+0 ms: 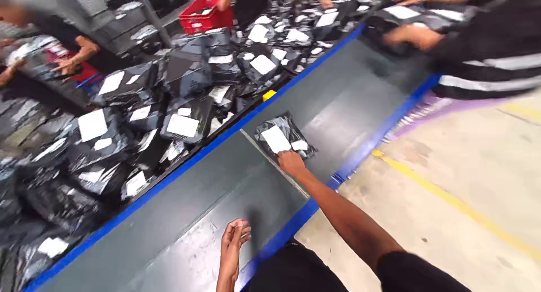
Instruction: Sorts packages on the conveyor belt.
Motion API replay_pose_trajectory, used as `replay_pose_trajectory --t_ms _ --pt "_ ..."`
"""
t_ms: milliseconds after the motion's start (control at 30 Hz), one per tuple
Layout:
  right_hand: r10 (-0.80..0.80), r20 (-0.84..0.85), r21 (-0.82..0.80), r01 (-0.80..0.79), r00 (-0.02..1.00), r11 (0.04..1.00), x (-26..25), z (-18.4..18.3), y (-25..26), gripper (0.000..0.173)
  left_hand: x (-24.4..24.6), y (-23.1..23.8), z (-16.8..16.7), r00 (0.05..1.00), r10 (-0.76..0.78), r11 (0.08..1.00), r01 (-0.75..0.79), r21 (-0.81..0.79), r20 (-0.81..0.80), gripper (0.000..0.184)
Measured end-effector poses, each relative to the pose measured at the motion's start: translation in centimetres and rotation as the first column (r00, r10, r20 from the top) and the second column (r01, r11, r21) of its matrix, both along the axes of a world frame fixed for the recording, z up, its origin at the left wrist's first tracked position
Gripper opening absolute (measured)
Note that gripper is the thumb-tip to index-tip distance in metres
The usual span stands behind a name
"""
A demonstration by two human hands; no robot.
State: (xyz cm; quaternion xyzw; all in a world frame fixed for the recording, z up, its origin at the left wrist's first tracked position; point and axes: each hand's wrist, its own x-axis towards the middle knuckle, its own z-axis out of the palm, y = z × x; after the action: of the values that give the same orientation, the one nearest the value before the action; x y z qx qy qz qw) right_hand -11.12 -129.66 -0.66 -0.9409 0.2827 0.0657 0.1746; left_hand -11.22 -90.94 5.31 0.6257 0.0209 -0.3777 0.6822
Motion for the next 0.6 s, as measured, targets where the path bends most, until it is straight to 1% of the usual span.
replay_pose_trajectory --t_ms 67,100,133,167,233,267,300,333,367,400,433,467,500,533,567,600 --pt "0.164 0.013 0.167 -0.163 0.986 0.972 -1.0 2.0 5.6 0.036 0.4 -1.1 -0.5 0.996 0.014 1.000 -0.016 -0.014 -0.093 0.046" --pt "0.258 0.062 0.271 -0.265 0.964 0.925 -1.8 2.8 8.7 0.038 0.9 -1.6 -0.7 0.991 0.018 1.000 -0.018 -0.001 -0.133 0.052" --pt "0.347 0.136 0.374 -0.373 0.928 0.849 -2.9 3.4 12.2 0.038 1.2 -1.8 -0.9 0.988 0.029 0.999 -0.025 0.030 -0.149 0.060" --pt "0.415 0.232 0.470 -0.476 0.879 0.744 -4.3 3.9 15.7 0.037 1.6 -1.8 -1.1 0.991 0.045 0.997 -0.035 0.075 -0.124 0.066" --pt "0.488 0.369 0.615 -0.602 0.791 0.509 -7.0 4.4 20.8 0.038 2.2 -1.2 -2.2 0.995 0.093 0.970 -0.095 0.222 0.021 0.060" --pt "0.497 0.401 0.667 -0.617 0.769 0.417 -7.9 4.3 22.1 0.041 2.5 0.0 -2.9 0.992 0.088 0.951 -0.109 0.289 0.085 0.053" --pt "0.484 0.421 0.708 -0.611 0.767 0.354 -8.3 4.1 22.4 0.042 3.1 1.6 -2.9 0.992 0.061 0.942 -0.094 0.322 0.112 0.048" --pt "0.449 0.426 0.736 -0.590 0.785 0.334 -8.4 4.1 21.9 0.037 3.8 3.4 -2.2 0.994 0.007 0.940 -0.043 0.339 0.107 0.044" --pt "0.400 0.404 0.766 -0.544 0.822 0.343 -8.4 4.1 21.0 0.033 5.0 5.2 -1.1 0.993 -0.073 0.938 0.036 0.345 0.096 0.041" --pt "0.349 0.371 0.778 -0.493 0.861 0.389 -8.4 4.2 19.6 0.032 6.3 6.8 0.4 0.983 -0.159 0.933 0.120 0.340 0.091 0.038" --pt "0.297 0.349 0.762 -0.453 0.889 0.463 -8.1 4.4 18.1 0.034 8.0 8.1 2.1 0.968 -0.227 0.923 0.180 0.339 0.103 0.035" --pt "0.243 0.339 0.726 -0.417 0.909 0.547 -7.8 4.7 16.6 0.035 10.2 9.3 4.0 0.955 -0.263 0.917 0.202 0.343 0.139 0.033" --pt "0.197 0.329 0.684 -0.377 0.924 0.625 -7.5 5.2 15.1 0.037 12.5 10.3 6.1 0.946 -0.256 0.918 0.173 0.356 0.198 0.032" --pt "0.157 0.325 0.640 -0.340 0.932 0.689 -7.1 5.9 13.7 0.038 15.2 11.4 8.3 0.939 -0.196 0.930 0.087 0.358 0.283 0.032" --pt "0.123 0.324 0.604 -0.306 0.938 0.736 -6.8 6.7 12.6 0.039 18.2 12.4 10.7 0.921 -0.084 0.943 -0.051 0.329 0.381 0.033" --pt "0.092 0.326 0.572 -0.274 0.941 0.773 -6.6 7.4 11.8 0.040 21.3 13.2 12.9 0.876 0.073 0.943 -0.217 0.253 0.476 0.036"
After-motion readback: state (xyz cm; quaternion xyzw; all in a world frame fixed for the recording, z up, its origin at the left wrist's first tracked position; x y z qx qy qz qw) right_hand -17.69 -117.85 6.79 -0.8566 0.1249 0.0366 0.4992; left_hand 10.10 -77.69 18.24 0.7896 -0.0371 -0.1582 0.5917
